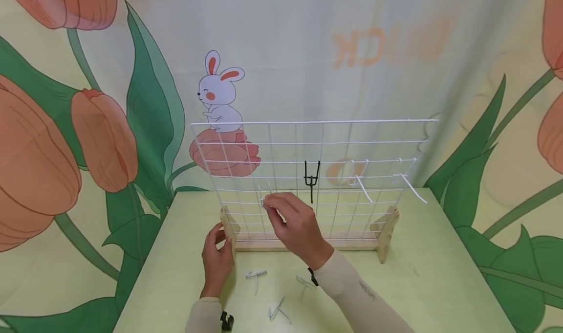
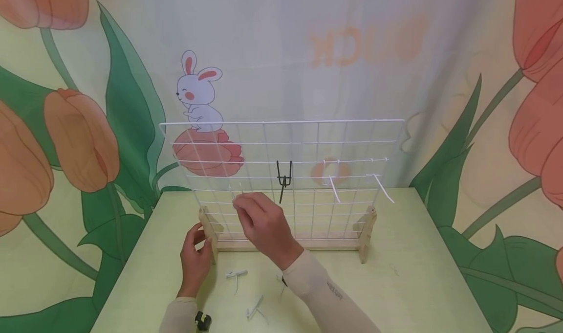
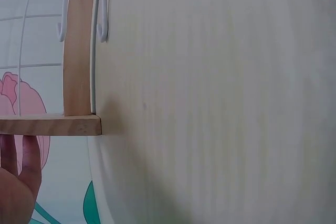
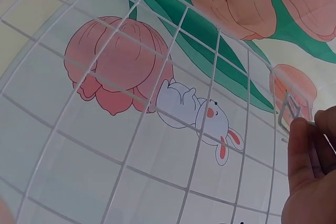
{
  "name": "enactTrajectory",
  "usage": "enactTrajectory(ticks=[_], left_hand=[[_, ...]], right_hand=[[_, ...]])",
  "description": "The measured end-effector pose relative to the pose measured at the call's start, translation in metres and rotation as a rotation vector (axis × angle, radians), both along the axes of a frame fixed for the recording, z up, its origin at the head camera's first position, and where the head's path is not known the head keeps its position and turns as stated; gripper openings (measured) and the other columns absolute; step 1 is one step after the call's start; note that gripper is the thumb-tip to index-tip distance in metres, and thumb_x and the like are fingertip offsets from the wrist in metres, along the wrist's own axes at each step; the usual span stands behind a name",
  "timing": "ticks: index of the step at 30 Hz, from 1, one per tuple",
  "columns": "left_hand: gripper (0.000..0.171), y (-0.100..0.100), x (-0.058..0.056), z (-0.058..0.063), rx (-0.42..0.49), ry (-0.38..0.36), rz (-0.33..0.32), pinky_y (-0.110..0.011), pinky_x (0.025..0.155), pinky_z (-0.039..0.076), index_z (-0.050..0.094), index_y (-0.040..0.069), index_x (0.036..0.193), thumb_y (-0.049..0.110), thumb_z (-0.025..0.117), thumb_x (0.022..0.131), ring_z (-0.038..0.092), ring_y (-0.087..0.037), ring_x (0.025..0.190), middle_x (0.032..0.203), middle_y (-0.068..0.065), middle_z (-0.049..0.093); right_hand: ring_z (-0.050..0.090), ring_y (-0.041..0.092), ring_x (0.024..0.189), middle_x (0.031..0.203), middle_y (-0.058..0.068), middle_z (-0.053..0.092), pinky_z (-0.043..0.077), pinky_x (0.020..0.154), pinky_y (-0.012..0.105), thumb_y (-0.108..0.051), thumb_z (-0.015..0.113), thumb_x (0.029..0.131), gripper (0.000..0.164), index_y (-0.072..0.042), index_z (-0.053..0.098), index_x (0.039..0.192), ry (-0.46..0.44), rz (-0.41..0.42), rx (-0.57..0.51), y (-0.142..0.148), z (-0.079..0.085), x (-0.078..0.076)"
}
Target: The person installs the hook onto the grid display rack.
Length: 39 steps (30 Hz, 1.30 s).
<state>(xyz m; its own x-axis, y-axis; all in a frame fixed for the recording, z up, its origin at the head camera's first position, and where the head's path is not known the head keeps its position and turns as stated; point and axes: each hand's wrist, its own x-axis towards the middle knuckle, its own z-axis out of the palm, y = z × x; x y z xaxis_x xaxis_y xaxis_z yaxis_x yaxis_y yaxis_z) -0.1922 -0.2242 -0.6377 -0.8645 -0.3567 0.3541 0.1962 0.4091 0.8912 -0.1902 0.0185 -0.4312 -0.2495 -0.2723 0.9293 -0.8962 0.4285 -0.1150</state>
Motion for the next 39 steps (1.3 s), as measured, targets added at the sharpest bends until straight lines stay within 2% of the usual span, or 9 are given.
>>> enactTrajectory(ticks=[5, 17, 23, 28, 34, 39], left_hand=[[0.050, 0.001, -0.001, 0.002, -0.006, -0.003, 0.005, -0.044, 0.090, 0.063, 0.055, 0.018, 0.148, 0.001, 0.066, 0.102, 0.066, -0.027, 0.118, 0.125, -0.011, 0.066], [0.050, 0.002, -0.002, 0.002, -0.022, -0.002, 0.013, -0.044, 0.089, 0.063, 0.055, 0.018, 0.148, 0.002, 0.066, 0.102, 0.067, -0.027, 0.118, 0.125, -0.011, 0.066], [0.049, 0.002, 0.000, 0.003, -0.010, -0.001, 0.010, -0.041, 0.088, 0.063, 0.056, 0.017, 0.147, 0.001, 0.067, 0.102, 0.067, -0.026, 0.117, 0.125, -0.012, 0.066], [0.049, 0.002, 0.000, 0.000, -0.006, 0.005, 0.006, -0.039, 0.087, 0.063, 0.057, 0.016, 0.147, 0.000, 0.067, 0.101, 0.067, -0.028, 0.117, 0.124, -0.012, 0.067], [0.050, 0.002, 0.001, 0.000, -0.013, -0.007, 0.008, -0.039, 0.089, 0.063, 0.055, 0.017, 0.148, 0.001, 0.066, 0.102, 0.067, -0.027, 0.118, 0.126, -0.011, 0.066], [0.050, 0.001, 0.002, 0.001, -0.013, 0.000, 0.005, -0.027, 0.087, 0.062, 0.055, 0.016, 0.148, 0.001, 0.066, 0.102, 0.067, -0.027, 0.118, 0.126, -0.011, 0.066]], right_hand=[[0.076, 0.021, 0.095, 0.103, 0.010, 0.075, 0.063, 0.087, 0.028, -0.001, 0.082, 0.090, 0.016, 0.000, 0.075, 0.104, 0.023, -0.029, -0.025, -0.005, 0.009, -0.008], [0.076, 0.021, 0.097, 0.103, 0.011, 0.075, 0.063, 0.089, 0.029, 0.000, 0.082, 0.089, 0.017, 0.000, 0.075, 0.105, 0.047, -0.111, -0.032, -0.014, 0.024, -0.022], [0.076, 0.021, 0.098, 0.103, 0.011, 0.076, 0.062, 0.091, 0.029, -0.004, 0.079, 0.094, 0.013, -0.001, 0.076, 0.106, 0.040, -0.135, -0.022, -0.017, 0.028, -0.026], [0.076, 0.022, 0.096, 0.102, 0.011, 0.076, 0.063, 0.090, 0.029, -0.003, 0.082, 0.091, 0.015, 0.000, 0.077, 0.104, 0.064, -0.142, -0.018, -0.019, 0.032, -0.028], [0.076, 0.022, 0.096, 0.101, 0.012, 0.075, 0.063, 0.091, 0.030, -0.002, 0.082, 0.090, 0.015, 0.000, 0.077, 0.104, 0.051, -0.166, -0.005, -0.019, 0.034, -0.032], [0.076, 0.022, 0.096, 0.101, 0.011, 0.075, 0.063, 0.090, 0.030, -0.001, 0.082, 0.090, 0.015, 0.000, 0.078, 0.104, 0.031, -0.169, 0.014, -0.019, 0.030, -0.035]])
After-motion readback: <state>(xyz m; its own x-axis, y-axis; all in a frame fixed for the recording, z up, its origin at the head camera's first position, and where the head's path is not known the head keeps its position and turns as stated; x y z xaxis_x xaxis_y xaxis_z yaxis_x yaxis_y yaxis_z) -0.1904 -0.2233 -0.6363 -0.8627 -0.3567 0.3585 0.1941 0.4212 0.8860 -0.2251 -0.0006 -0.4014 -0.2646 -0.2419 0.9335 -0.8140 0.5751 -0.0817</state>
